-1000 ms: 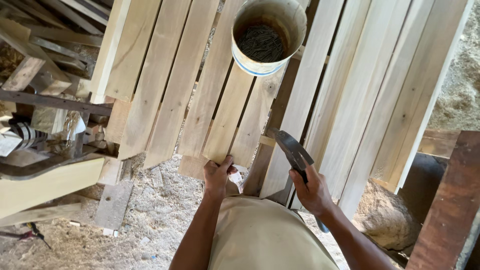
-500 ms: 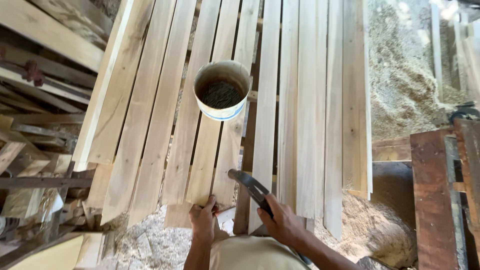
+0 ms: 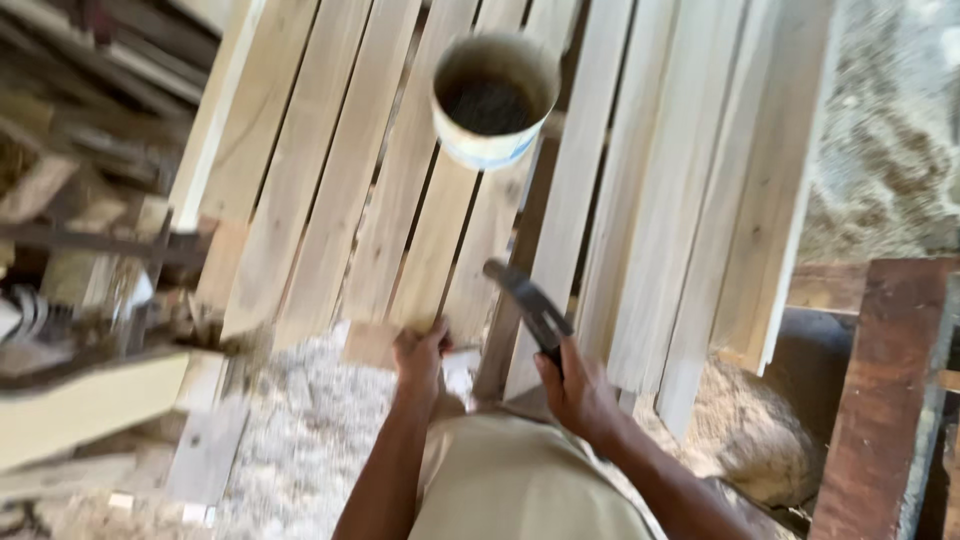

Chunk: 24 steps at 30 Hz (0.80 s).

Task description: The person hammers nails into wooden planks to assemble a wooden pallet. They repeatedly pick nails from a bucket and drive them into the wood using a hammer, securing the planks together.

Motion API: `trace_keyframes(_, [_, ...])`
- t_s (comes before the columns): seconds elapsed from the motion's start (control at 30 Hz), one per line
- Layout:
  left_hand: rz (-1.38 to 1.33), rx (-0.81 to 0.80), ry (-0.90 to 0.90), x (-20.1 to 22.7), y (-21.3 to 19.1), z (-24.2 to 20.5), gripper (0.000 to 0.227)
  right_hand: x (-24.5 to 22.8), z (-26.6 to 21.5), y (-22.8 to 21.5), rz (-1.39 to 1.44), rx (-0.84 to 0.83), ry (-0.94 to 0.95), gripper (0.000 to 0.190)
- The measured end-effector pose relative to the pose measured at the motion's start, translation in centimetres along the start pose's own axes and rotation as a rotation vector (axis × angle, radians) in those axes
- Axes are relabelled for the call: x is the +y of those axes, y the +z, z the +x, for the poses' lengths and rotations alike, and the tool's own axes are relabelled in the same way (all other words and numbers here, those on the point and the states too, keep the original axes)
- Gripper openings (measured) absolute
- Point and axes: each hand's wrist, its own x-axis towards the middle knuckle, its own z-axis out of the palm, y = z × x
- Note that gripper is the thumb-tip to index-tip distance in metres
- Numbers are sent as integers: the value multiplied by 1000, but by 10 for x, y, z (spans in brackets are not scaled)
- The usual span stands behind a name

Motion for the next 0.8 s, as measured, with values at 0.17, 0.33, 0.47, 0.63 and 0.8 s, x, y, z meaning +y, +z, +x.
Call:
trace_keyframes(0.17, [39,12,-8,13,15,15,14,1,30,2,-82,-8,-37,30])
trace_keyframes(0.33, [38,16,14,17,12,6,14,-11,38,-5,-87,21,-117,27])
trace_keyframes(0.47, [26,11,22,15,16,7,14,-24,25,-23,45,193,-502,29])
trace_keyframes(0.63, [36,-23,59,12,13,10,12,-36,11,-39,103,235,-513,23])
trace_keyframes(0.8, [-23,-35,91,10,12,10,10,-29,8,-40,94,152,-332,19])
